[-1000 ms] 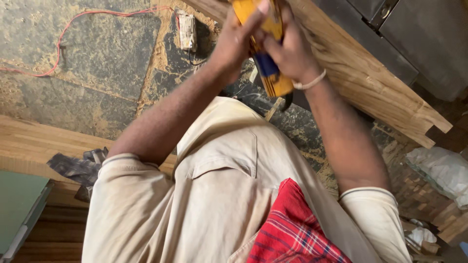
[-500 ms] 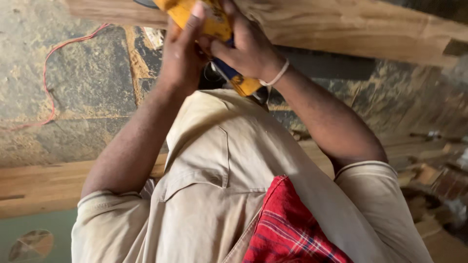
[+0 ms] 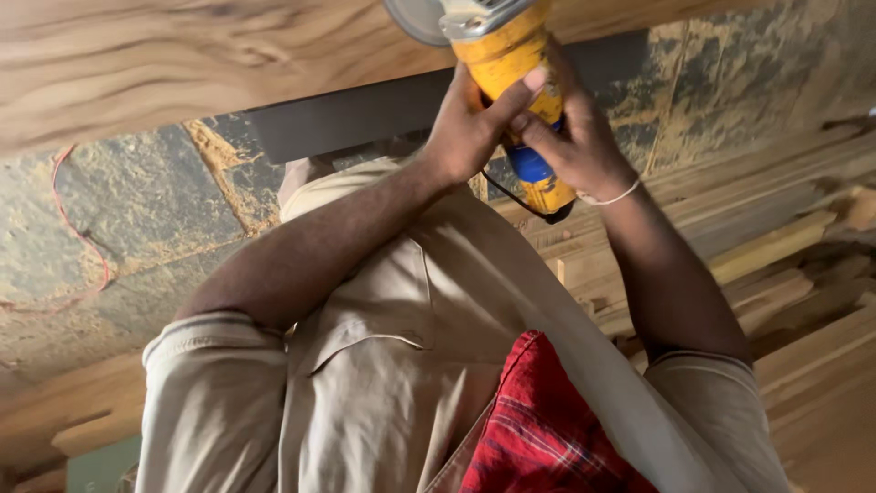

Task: The person sands a wooden plank using a handheld power sander, working across different surfaces of the wood and moving it around the workshop to reach different areas.

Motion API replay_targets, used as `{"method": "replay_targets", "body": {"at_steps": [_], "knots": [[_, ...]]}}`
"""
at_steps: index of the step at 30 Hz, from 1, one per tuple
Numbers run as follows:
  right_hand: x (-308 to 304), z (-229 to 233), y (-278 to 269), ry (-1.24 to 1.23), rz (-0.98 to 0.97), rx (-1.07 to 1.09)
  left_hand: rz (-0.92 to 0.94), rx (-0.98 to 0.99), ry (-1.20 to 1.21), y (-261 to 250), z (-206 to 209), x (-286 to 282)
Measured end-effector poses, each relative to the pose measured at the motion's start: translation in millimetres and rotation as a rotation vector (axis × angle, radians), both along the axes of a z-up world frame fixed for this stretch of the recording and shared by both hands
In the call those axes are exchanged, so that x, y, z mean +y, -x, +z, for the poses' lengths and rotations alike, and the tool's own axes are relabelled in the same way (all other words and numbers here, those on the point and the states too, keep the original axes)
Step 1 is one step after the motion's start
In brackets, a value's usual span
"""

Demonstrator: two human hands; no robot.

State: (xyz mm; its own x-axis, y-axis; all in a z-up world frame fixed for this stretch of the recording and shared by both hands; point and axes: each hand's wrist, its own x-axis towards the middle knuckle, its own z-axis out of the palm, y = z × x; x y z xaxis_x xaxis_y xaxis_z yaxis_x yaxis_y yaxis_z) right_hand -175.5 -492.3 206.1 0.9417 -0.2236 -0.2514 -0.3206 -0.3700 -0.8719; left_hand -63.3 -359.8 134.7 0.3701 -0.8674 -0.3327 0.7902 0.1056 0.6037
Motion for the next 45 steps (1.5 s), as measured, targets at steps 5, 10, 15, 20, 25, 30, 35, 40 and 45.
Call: {"method": "replay_targets", "body": {"at_steps": [5, 10, 15, 20, 25, 30, 35, 40, 45], "knots": [[-73.1, -0.2, 55.1, -0.027, -0.082, -0.013, -0.089, -0.065, 0.046, 40.2, -1.0, -85.2], [-142.5, -12.5, 119.5, -0.275, -0.275, -0.069, -0.225, -0.174, 0.058, 81.0, -6.7, -179.2], [-188.3, -11.2, 165.9, -0.389, -0.558, -0.031, -0.429, -0.287, 0.029, 119.3, -2.4, -256.5], [-165.7, -6.3, 166.5, -0.376, -0.499, 0.004, -0.368, -0.291, -0.007, 126.4, 3.3, -239.1], [-94.3, -10.6, 125.9, -0.305, -0.336, 0.013, -0.194, -0.031, 0.108, 92.2, -3.8, -129.2], [-10.5, -8.4, 35.3, 0.031, 0.090, -0.022, 0.058, 0.011, 0.013, 38.3, -0.5, -2.1], [73.0, -11.5, -69.4, 0.002, 0.312, -0.013, 0.328, 0.086, -0.002, -26.9, 2.8, 107.9], [160.3, -23.1, -165.8, -0.013, 0.565, -0.125, 0.508, 0.110, -0.065, -82.7, -4.1, 211.9], [224.2, -30.2, -223.5, 0.029, 0.678, -0.016, 0.568, -0.021, -0.191, -113.1, -8.1, 290.4]]}}
